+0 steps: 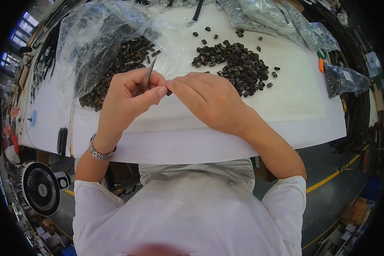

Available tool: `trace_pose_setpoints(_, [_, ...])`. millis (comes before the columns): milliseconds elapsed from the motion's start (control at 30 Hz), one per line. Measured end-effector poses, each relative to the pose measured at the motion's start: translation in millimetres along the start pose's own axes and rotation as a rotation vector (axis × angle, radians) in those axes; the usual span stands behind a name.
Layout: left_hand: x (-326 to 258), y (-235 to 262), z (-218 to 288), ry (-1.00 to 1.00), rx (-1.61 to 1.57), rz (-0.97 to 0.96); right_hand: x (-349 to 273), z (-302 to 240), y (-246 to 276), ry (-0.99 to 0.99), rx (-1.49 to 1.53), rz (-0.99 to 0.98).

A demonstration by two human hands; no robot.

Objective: Assembling small black hardware caps onto pins using tweezers.

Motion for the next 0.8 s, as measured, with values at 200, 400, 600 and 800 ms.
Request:
trace_pose_setpoints(200, [-5, -5, 10, 0.010, 0.091, 0.085, 0, -9, 1, -0.336, 0.125, -0.024])
trace_pose_setpoints(400, [-5, -14, 12, -0.214, 0.317, 0.307, 6, -19, -1, -0.791, 0.868, 0.213])
trace_pose_setpoints(600, [-4, -5, 8, -0.114, 0.211, 0.170, 4, -12, -3, -0.923, 1.062, 0.196])
trace_pose_setpoints(800, [-2, 0, 10, 0.005, 0.204, 0.053, 4, -15, -3, -0.807, 0.717, 0.095])
Point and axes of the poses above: each hand's wrist, its own x-axis towards the middle knuckle, its own y-axis out of the back of the hand, z = x × y, the point moved 1 cm from there along x, towards the middle knuckle, and after that the axes turned 14 degrees about x, right-handed, at the moved point
